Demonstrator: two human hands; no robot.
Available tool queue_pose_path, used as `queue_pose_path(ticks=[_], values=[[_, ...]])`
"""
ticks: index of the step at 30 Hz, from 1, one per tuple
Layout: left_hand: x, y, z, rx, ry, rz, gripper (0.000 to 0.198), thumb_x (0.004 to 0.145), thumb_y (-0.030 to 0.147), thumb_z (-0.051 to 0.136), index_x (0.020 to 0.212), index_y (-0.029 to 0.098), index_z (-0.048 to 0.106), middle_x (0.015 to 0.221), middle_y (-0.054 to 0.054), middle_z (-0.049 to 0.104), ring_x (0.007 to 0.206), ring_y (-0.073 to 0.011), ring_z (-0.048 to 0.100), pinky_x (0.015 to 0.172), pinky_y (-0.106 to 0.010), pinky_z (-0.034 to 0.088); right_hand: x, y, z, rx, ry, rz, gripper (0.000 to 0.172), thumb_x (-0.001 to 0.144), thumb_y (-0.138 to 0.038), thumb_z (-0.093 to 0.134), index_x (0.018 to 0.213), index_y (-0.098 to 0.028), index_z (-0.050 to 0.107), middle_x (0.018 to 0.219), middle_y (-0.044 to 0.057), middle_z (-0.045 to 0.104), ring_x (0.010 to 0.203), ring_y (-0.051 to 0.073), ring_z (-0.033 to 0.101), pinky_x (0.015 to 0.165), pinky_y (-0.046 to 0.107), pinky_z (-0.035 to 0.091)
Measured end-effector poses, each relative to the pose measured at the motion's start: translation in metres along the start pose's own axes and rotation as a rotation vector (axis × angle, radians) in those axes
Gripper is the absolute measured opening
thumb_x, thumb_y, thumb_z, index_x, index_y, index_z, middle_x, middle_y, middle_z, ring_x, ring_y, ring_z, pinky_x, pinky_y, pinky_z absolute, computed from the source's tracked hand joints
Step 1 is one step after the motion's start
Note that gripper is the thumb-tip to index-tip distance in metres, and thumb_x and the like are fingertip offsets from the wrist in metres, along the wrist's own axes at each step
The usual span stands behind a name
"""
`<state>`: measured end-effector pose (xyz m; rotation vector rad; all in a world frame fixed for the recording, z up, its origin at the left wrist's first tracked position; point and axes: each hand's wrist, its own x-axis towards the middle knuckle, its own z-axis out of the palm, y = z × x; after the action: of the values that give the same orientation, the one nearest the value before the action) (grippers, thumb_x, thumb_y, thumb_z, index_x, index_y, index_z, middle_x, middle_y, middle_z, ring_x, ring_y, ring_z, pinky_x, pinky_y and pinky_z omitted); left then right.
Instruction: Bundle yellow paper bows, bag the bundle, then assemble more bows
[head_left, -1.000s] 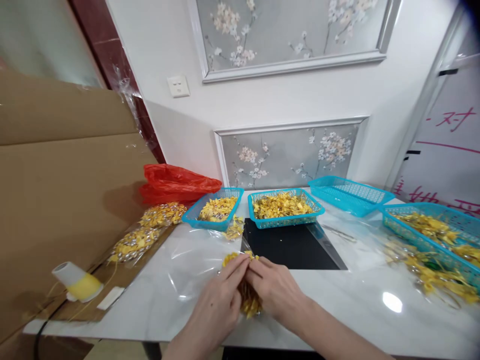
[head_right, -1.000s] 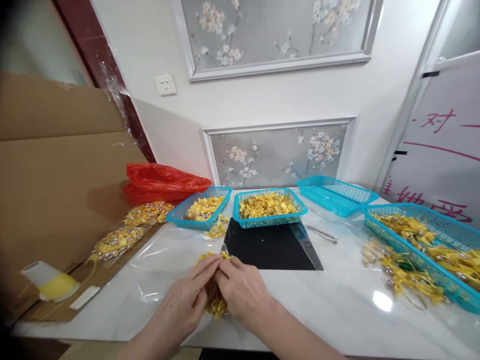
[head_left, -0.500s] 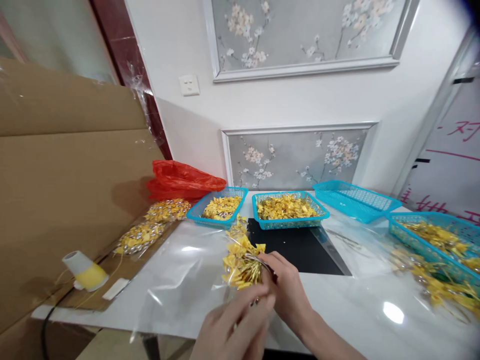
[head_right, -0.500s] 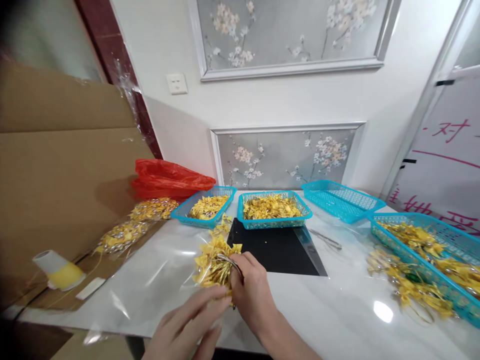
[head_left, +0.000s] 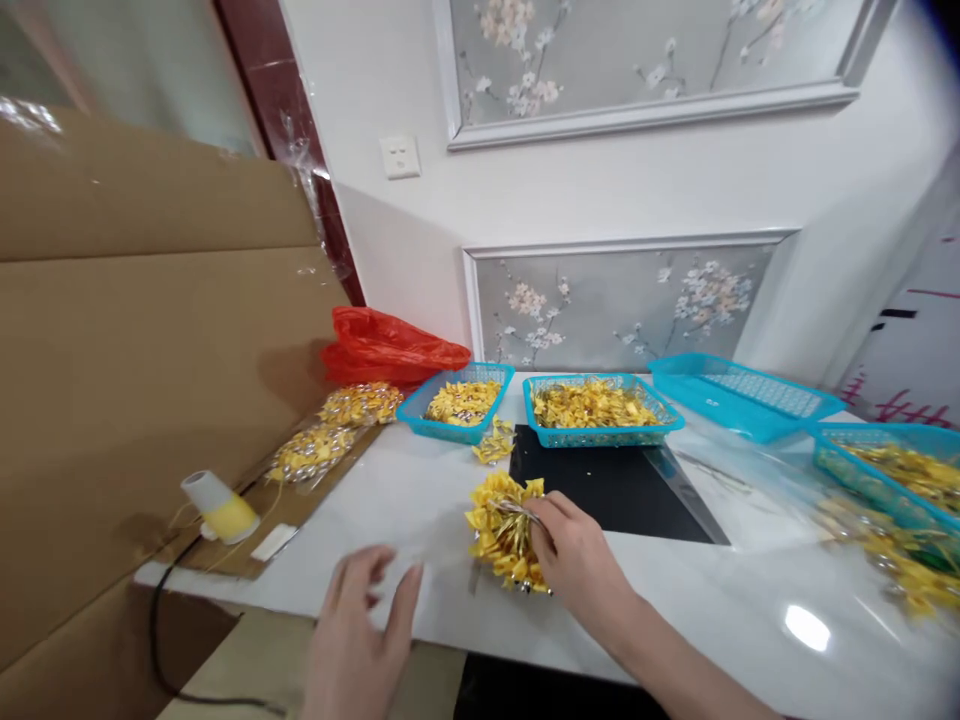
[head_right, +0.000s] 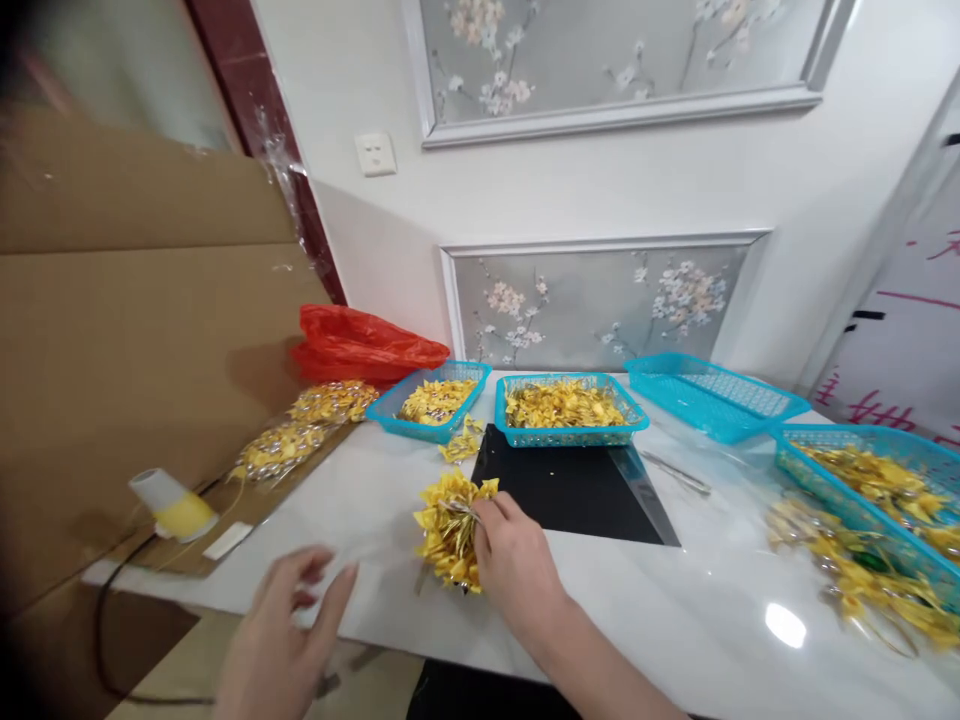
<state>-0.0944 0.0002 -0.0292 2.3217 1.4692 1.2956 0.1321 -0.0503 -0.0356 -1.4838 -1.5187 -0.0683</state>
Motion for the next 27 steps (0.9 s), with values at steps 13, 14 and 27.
queue_pose_path(ticks=[13, 14, 27], values=[[-0.009, -0.026, 0.011, -0.275, -0.105, -0.082, 0.022, 0.091, 0.028, 0.047, 0.105, 0.020, 0.063, 0.104, -0.007, 0.068, 0.076, -0.0153, 0.067, 0.071, -0.029, 0.056, -0.016, 0.020, -0.008, -0.143, -0.079, -0.022, 0.029, 0.086, -0.021, 0.043, 0.100, -0.012, 0.067, 0.087, 0.008, 0.065, 0.071, 0.019, 0.063, 0.071, 0.031, 0.049], [-0.012, -0.036, 0.003, -0.301, -0.063, -0.115, 0.022, 0.093, 0.030, 0.046, 0.102, 0.020, 0.063, 0.096, -0.006, 0.070, 0.070, -0.0137, 0.066, 0.066, -0.026, 0.056, -0.018, 0.021, -0.008, -0.164, -0.076, -0.029, 0.029, 0.086, -0.023, 0.044, 0.100, -0.012, 0.068, 0.087, 0.008, 0.066, 0.071, 0.019, 0.063, 0.070, 0.031, 0.049], [-0.057, -0.104, -0.033, -0.428, 0.317, -0.318, 0.021, 0.089, 0.033, 0.054, 0.083, 0.017, 0.067, 0.069, -0.001, 0.065, 0.055, -0.0107, 0.059, 0.051, -0.021, 0.047, -0.026, 0.041, -0.010, -0.492, -0.165, 0.033, 0.034, 0.079, -0.041, 0.048, 0.100, -0.024, 0.068, 0.084, 0.012, 0.071, 0.071, 0.028, 0.068, 0.057, 0.036, 0.052]])
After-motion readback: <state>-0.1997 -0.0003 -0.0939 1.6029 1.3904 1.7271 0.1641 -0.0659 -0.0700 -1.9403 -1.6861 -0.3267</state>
